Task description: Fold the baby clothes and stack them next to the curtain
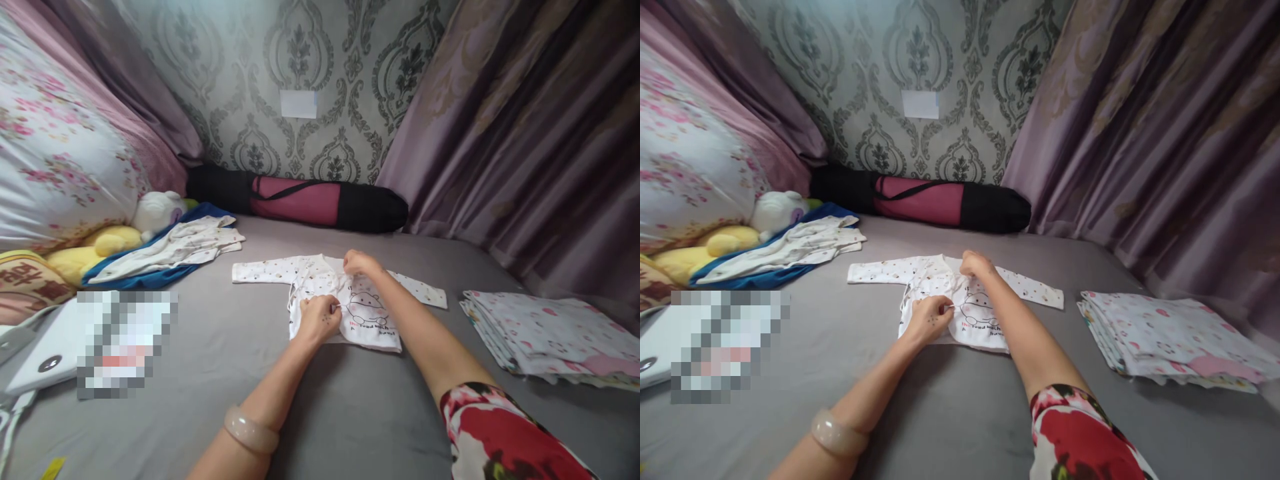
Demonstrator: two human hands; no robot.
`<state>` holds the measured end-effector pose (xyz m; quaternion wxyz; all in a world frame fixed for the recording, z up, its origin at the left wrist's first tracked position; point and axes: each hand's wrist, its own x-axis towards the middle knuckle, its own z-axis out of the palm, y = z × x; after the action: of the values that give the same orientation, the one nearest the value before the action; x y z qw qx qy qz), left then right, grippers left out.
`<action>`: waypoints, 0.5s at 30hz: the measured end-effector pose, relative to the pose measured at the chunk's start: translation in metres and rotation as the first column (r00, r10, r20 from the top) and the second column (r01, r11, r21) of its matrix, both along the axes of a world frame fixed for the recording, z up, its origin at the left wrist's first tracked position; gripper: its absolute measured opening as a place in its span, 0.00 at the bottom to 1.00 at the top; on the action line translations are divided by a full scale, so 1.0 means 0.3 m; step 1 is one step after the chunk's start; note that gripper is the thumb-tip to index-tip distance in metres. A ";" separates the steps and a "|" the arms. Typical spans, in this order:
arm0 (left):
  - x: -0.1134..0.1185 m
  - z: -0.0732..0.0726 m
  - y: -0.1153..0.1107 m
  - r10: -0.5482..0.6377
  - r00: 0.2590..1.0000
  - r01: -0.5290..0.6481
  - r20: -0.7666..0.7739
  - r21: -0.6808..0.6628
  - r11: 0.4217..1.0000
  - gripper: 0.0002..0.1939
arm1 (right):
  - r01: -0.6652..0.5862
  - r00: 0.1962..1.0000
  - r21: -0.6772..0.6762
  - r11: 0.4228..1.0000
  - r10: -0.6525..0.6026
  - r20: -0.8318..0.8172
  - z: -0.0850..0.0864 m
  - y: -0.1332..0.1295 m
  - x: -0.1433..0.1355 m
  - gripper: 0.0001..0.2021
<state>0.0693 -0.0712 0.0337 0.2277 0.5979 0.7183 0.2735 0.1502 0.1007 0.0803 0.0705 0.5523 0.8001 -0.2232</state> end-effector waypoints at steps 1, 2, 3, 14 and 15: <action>0.001 0.003 -0.001 -0.002 1.000 0.002 -0.011 -0.001 1.000 0.13 | 0.013 1.000 0.082 0.997 -0.013 -0.008 0.002 -0.007 -0.012 0.16; 0.001 0.006 -0.004 -0.001 1.000 0.001 -0.032 0.000 1.000 0.13 | 0.006 0.999 0.169 0.986 -0.001 -0.032 -0.002 -0.015 -0.025 0.18; 0.001 0.007 -0.007 0.008 0.998 -0.007 -0.063 0.006 1.000 0.13 | -0.032 0.997 0.245 0.969 0.049 -0.062 -0.013 -0.025 -0.040 0.19; -0.006 -0.099 -0.030 0.029 0.906 -0.037 -0.421 -0.010 0.999 0.33 | -0.443 0.873 0.264 0.857 0.479 -0.091 -0.201 -0.072 -0.098 0.31; -0.006 -0.103 -0.029 0.019 0.905 -0.036 -0.426 -0.030 0.999 0.34 | -0.435 0.874 0.267 0.860 0.474 -0.102 -0.206 -0.070 -0.096 0.31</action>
<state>0.0677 -0.0800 0.0029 0.0730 0.6286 0.7640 0.1263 0.1215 0.0797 0.0185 -0.0109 0.3313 0.9318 -0.1479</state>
